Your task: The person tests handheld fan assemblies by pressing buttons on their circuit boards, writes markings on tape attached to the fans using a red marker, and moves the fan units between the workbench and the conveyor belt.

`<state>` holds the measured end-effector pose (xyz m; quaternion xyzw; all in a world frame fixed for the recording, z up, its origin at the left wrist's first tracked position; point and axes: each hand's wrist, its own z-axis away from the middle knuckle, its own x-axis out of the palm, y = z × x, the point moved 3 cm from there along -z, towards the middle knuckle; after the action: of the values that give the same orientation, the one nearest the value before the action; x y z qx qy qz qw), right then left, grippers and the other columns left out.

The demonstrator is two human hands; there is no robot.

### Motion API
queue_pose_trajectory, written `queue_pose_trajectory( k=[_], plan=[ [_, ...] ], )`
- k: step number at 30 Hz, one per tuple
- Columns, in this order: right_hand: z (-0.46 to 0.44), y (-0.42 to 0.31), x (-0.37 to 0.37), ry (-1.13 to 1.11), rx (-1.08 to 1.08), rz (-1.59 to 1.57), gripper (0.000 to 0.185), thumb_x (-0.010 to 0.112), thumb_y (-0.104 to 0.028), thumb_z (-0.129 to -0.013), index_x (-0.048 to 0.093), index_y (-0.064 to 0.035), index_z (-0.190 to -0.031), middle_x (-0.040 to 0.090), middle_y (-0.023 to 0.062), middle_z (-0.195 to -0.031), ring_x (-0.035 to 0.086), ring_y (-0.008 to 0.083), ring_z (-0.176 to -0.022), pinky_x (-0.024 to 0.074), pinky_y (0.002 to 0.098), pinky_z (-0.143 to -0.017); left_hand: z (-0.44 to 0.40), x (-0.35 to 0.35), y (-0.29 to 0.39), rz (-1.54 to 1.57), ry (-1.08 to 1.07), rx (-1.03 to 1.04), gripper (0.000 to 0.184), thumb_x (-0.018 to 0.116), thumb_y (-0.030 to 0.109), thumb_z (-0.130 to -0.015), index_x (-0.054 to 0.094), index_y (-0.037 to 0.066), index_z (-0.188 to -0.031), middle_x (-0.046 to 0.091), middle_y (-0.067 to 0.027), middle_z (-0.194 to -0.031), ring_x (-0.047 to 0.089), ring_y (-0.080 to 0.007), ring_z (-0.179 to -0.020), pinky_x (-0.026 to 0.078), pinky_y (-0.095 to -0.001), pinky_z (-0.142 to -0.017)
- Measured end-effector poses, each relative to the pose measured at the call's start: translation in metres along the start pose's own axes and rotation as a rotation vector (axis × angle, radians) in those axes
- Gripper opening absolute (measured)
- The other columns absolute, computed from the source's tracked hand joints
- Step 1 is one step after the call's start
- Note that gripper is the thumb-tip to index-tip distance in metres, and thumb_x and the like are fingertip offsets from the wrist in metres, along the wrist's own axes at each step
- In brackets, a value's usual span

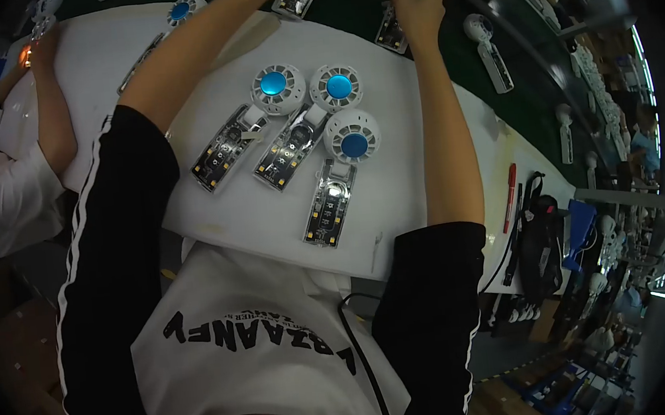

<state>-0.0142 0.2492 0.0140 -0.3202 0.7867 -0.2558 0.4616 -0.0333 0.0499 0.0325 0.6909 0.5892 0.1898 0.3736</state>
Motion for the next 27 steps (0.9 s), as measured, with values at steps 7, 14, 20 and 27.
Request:
queue_pose_trajectory(
  k=[7,14,20,27],
  plan=[
    [0.008,0.019,-0.015,0.039,-0.184,0.445,0.072,0.063,-0.031,-0.078,0.029,0.0094,-0.126,0.054,0.0269,-0.111,0.055,0.039,-0.101,0.0437,0.0407,-0.087,0.005,0.005,-0.025,-0.11,0.001,-0.018,0.023,0.049,0.015,-0.084,0.054,0.005,-0.104,0.064,-0.0119,-0.087,0.063,-0.0199,-0.063,0.051,-0.0298,-0.064],
    [-0.009,0.116,-0.111,0.053,-0.013,1.056,0.073,0.059,-0.042,-0.078,0.035,0.0073,-0.126,0.051,0.0298,-0.113,0.051,0.0428,-0.105,0.0415,0.0444,-0.09,-0.023,0.01,-0.068,-0.24,0.004,-0.065,0.022,0.05,0.015,-0.083,0.056,0.005,-0.102,0.064,-0.0117,-0.086,0.063,-0.0202,-0.063,0.051,-0.0301,-0.064],
    [0.007,0.112,-0.1,-0.218,0.061,0.653,0.076,0.063,-0.04,-0.077,0.031,0.0059,-0.128,0.055,0.0302,-0.11,0.055,0.0415,-0.103,0.0426,0.0399,-0.089,-0.019,0.009,-0.048,-0.401,-0.033,-0.071,0.021,0.05,0.015,-0.083,0.057,0.005,-0.1,0.064,-0.0116,-0.085,0.063,-0.0205,-0.063,0.05,-0.0303,-0.065],
    [0.014,0.075,-0.066,-0.143,0.053,0.545,0.075,0.063,-0.04,-0.078,0.029,0.0063,-0.127,0.055,0.0312,-0.108,0.055,0.0404,-0.102,0.0426,0.0391,-0.088,-0.005,0.015,-0.023,-0.456,0.013,-0.095,0.017,0.05,0.016,-0.081,0.062,0.007,-0.088,0.065,-0.0107,-0.078,0.062,-0.0217,-0.065,0.05,-0.0312,-0.065]
  ],
)
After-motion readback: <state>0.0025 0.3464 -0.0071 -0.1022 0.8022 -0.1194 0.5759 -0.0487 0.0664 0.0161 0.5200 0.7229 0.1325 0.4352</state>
